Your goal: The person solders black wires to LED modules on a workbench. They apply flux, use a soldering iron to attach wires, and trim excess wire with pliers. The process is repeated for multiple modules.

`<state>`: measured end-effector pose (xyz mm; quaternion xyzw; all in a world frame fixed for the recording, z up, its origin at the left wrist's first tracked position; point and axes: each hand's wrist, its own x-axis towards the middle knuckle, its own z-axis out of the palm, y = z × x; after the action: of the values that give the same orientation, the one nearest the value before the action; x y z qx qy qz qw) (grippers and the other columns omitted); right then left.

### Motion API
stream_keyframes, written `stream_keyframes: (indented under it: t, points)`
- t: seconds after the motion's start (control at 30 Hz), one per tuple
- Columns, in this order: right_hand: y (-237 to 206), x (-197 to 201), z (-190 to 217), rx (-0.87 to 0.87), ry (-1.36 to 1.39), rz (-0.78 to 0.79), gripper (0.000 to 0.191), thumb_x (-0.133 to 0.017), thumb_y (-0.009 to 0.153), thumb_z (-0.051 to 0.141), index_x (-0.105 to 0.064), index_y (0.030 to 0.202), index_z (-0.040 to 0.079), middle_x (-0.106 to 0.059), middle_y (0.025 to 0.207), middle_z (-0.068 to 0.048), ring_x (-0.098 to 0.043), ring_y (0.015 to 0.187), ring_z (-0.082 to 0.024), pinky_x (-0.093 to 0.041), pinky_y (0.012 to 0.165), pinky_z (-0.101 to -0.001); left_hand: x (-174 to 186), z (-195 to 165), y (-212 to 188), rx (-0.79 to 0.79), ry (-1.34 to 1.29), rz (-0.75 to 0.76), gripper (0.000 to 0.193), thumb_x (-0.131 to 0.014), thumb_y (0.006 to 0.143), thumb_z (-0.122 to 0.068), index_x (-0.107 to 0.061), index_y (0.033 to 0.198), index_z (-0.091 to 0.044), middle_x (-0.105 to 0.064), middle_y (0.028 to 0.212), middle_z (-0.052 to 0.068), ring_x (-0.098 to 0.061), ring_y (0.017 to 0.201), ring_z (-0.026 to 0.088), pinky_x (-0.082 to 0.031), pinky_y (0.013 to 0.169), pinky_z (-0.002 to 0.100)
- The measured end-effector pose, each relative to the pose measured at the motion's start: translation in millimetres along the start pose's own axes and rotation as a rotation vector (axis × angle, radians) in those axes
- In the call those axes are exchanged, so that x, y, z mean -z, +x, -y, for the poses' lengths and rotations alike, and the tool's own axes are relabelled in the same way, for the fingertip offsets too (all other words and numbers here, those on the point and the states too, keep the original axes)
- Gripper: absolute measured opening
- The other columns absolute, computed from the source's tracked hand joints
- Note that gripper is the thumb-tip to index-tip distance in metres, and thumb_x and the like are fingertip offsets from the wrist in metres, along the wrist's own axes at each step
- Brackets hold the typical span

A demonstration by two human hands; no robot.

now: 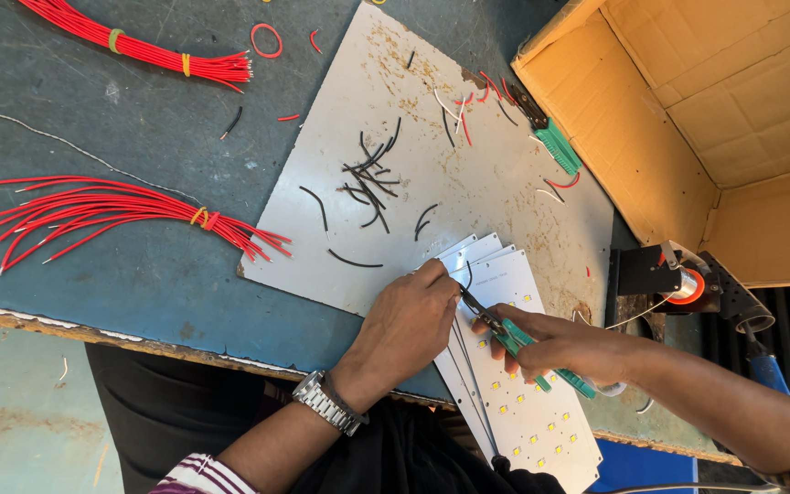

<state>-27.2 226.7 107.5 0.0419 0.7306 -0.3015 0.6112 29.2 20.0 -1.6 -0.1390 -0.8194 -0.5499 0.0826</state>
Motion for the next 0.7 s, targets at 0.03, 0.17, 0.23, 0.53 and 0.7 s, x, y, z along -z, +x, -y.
stream_keyframes:
  t: [0.03,0.17,0.23,0.53,0.7]
  points:
    - [0.1,1.6,-0.9,-0.012,0.006,0.002,0.071,-0.06,0.075,0.019,-0.046,0.143,0.013,-0.053,0.103,-0.005,-0.054,0.093,-0.013,-0.05,0.08,-0.0285,-0.1,0.2,0.2,0.003,-0.001,0.002,0.011,-0.061,0.092,-0.006,-0.068,0.093,0.002,-0.065,0.1,0.015,-0.067,0.077,0.035,-0.054,0.07,0.044]
    - [1.9,1.8,-2.7,0.022,-0.02,-0.006,0.069,-0.061,0.075,0.018,-0.047,0.142,0.011,-0.049,0.1,-0.004,-0.051,0.086,-0.015,-0.047,0.076,-0.0306,-0.8,0.7,0.3,0.003,-0.004,0.0,0.01,-0.061,0.092,-0.005,-0.068,0.092,0.002,-0.064,0.101,0.015,-0.067,0.078,0.035,-0.054,0.07,0.044]
    - [2.8,-0.4,-2.1,0.027,-0.005,-0.002,0.068,-0.061,0.075,0.018,-0.047,0.141,0.011,-0.046,0.098,-0.004,-0.049,0.083,-0.015,-0.045,0.074,-0.0318,-0.8,0.8,-0.2,-0.002,-0.005,-0.009,0.01,-0.061,0.091,-0.005,-0.068,0.093,0.002,-0.064,0.101,0.015,-0.067,0.078,0.035,-0.054,0.07,0.044]
    - [1.4,-2.4,2.3,-0.017,-0.142,-0.058,0.063,-0.059,0.072,0.017,-0.051,0.134,0.014,-0.045,0.095,-0.002,-0.046,0.077,-0.015,-0.046,0.071,-0.0308,-1.5,1.8,0.5,-0.001,0.015,-0.002,0.01,-0.062,0.091,-0.005,-0.067,0.094,0.003,-0.063,0.1,0.015,-0.067,0.078,0.035,-0.054,0.07,0.044]
    - [4.0,0.1,-2.3,0.032,-0.082,-0.05,0.068,-0.061,0.072,0.015,-0.05,0.139,0.013,-0.047,0.098,-0.005,-0.049,0.087,-0.015,-0.047,0.078,-0.031,-0.5,1.7,0.4,-0.002,0.0,-0.01,0.009,-0.062,0.091,-0.005,-0.068,0.093,0.002,-0.064,0.1,0.015,-0.067,0.079,0.035,-0.054,0.071,0.044]
